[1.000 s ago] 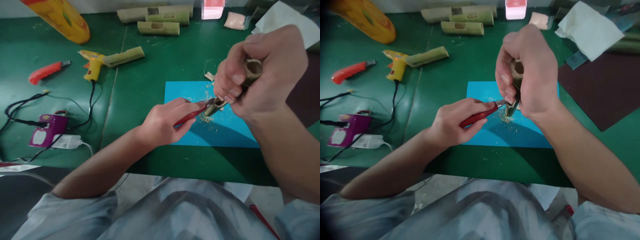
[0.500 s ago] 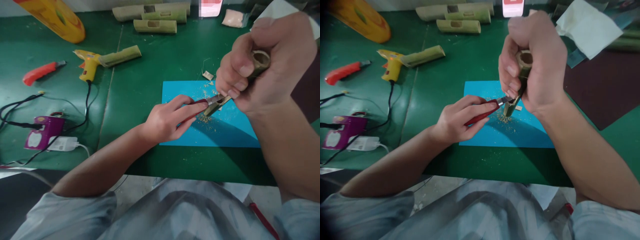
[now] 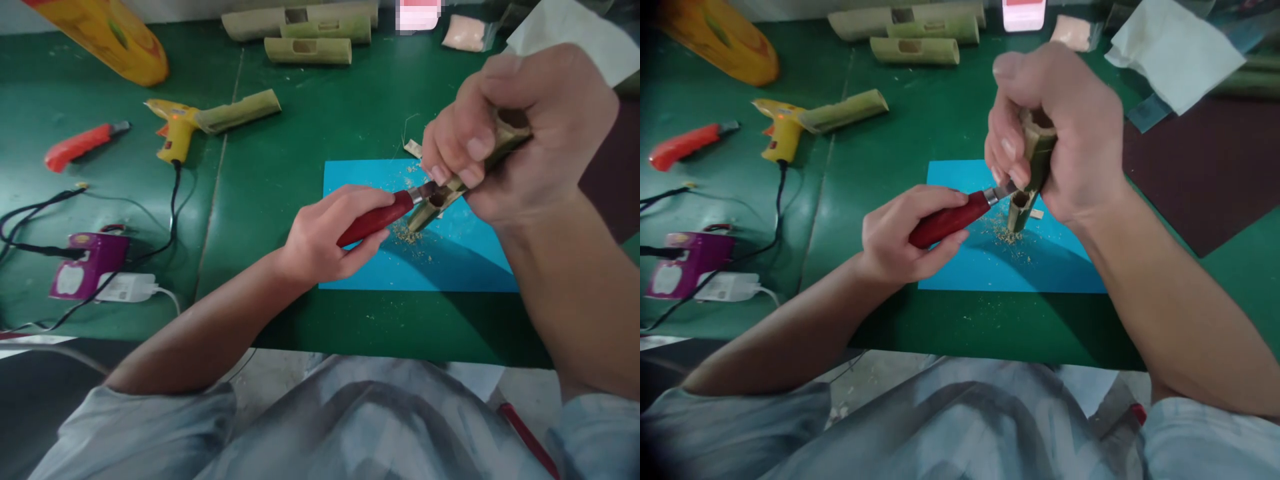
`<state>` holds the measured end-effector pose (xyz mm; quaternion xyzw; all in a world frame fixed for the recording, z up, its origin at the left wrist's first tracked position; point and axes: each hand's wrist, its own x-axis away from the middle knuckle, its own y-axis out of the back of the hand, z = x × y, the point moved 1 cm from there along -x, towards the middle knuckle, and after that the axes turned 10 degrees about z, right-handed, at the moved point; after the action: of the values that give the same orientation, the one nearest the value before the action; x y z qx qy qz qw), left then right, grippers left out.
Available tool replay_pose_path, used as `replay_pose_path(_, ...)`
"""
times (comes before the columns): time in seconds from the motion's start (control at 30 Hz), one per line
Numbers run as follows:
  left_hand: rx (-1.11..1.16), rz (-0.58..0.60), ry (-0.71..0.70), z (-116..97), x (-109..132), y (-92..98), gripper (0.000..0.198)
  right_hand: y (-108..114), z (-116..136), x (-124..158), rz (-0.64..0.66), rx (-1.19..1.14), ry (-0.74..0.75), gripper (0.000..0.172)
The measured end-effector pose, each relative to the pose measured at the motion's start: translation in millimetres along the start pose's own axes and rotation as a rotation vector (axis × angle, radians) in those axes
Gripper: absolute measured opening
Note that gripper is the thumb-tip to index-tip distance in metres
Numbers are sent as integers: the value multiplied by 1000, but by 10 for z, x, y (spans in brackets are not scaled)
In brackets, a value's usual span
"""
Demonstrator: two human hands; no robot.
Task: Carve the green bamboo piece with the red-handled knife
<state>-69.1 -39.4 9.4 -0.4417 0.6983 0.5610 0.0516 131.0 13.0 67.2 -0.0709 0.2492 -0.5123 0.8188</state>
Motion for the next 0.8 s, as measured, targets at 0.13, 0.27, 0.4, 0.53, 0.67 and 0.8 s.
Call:
replay_pose_path(0.13, -24, -10, 6, 2, -13, 13, 32, 42, 25, -17, 38, 20, -38, 40)
replay_pose_path(0.27, 19, 52, 76, -22, -40, 30, 29, 118, 42, -29, 15, 44, -53, 42)
replay_pose_path(0.4, 34, 131, 174, -12, -51, 46, 27, 146, 96, -12, -5, 101, -86, 46)
replay_pose_path(0.53, 78, 136, 156, 15, -25, 62, 27, 88, 185, 5, 46, 216, -212, 65)
replay_pose_path(0.67, 78, 81, 97, 6, -24, 57, 30, 54, 206, 5, 44, 212, -225, 69)
replay_pose_path(0.8, 77, 22, 47, 0, -48, 38, 31, 61, 173, 16, 71, 203, -175, 68)
